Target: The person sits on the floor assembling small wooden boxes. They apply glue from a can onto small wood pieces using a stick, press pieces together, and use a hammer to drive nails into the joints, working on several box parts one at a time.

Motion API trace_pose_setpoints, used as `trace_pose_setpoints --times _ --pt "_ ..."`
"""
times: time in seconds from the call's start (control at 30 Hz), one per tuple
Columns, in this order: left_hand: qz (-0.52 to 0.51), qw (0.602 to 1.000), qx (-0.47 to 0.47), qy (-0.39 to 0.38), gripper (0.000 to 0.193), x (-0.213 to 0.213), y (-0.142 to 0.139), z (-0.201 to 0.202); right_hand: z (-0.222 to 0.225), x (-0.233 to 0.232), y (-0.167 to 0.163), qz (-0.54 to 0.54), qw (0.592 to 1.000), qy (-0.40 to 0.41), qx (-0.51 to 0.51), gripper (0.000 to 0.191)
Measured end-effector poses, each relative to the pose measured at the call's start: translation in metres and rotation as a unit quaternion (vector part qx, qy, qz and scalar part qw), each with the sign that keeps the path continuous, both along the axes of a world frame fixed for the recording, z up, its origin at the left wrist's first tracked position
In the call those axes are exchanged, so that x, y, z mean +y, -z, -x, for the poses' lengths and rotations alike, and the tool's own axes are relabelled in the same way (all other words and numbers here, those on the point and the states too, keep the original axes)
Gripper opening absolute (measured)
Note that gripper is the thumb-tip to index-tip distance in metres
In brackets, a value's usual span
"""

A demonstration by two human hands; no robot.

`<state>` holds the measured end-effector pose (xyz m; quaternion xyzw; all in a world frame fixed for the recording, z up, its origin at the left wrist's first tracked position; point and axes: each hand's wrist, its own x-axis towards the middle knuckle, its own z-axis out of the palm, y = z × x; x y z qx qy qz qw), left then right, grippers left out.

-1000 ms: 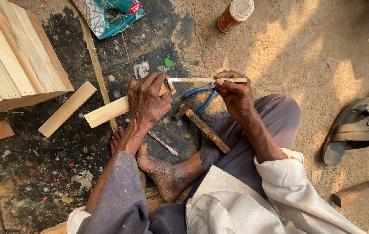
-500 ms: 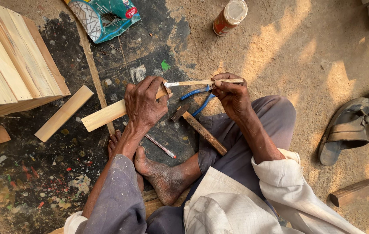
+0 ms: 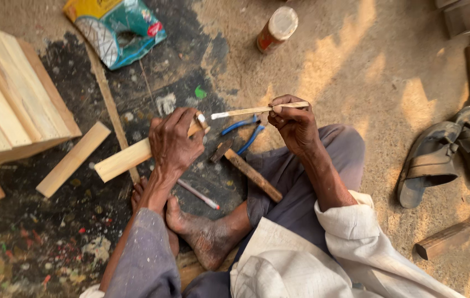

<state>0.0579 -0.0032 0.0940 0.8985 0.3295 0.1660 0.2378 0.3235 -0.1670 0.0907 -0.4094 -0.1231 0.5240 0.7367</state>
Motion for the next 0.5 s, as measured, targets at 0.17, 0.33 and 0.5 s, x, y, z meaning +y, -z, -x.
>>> trace_pose_setpoints --times 0.17,0.33,0.5 --pt "0.003 1.0 0.014 -0.001 0.048 0.001 0.004 0.002 -0.051 0.009 -0.012 -0.032 0.984 0.171 -0.031 0.02" --pt "-0.008 1.0 0.007 -0.001 0.048 0.0 0.004 0.003 -0.089 0.042 -0.002 0.015 0.972 0.23 -0.036 0.034" --pt "-0.003 1.0 0.017 0.001 0.046 0.0 0.002 0.003 -0.093 0.057 0.013 0.025 0.978 0.206 -0.03 0.043"
